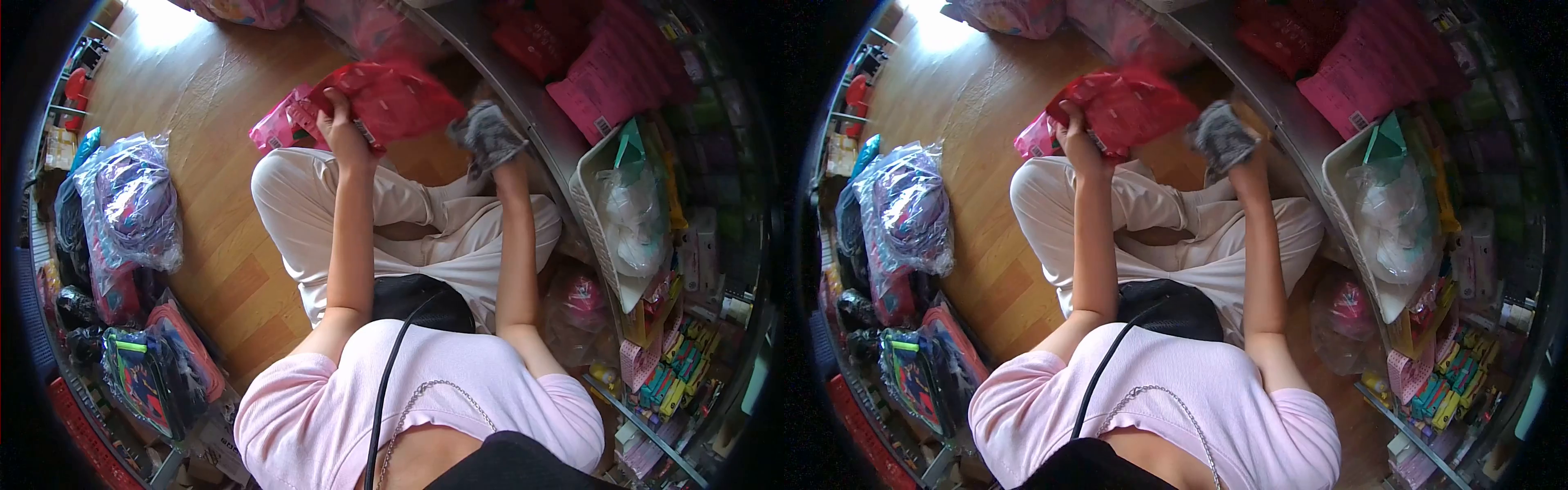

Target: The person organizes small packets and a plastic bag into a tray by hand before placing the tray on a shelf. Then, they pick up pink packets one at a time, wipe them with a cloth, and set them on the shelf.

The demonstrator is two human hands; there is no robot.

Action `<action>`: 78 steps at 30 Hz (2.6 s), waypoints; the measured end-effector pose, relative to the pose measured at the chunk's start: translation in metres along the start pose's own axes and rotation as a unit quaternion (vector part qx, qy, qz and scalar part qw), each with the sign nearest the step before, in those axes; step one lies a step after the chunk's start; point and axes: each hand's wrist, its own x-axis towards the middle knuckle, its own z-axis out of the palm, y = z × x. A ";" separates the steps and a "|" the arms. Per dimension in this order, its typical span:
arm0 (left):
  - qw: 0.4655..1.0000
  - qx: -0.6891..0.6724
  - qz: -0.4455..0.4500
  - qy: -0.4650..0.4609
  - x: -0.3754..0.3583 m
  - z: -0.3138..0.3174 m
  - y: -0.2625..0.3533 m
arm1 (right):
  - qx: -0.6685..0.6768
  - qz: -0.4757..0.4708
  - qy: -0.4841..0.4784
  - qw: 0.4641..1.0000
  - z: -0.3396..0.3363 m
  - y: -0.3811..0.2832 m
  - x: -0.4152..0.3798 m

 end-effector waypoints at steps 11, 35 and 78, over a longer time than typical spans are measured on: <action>0.974 0.101 0.004 -0.202 -0.047 0.024 -0.022 | -0.364 -0.398 0.186 0.821 0.055 -0.010 0.061; 0.985 0.103 0.078 -0.116 -0.029 0.033 -0.024 | -0.258 -0.342 0.226 0.875 0.096 0.012 0.023; 0.871 0.338 0.293 -0.204 -0.015 -0.008 0.006 | 0.294 0.090 0.078 0.948 0.033 0.004 0.023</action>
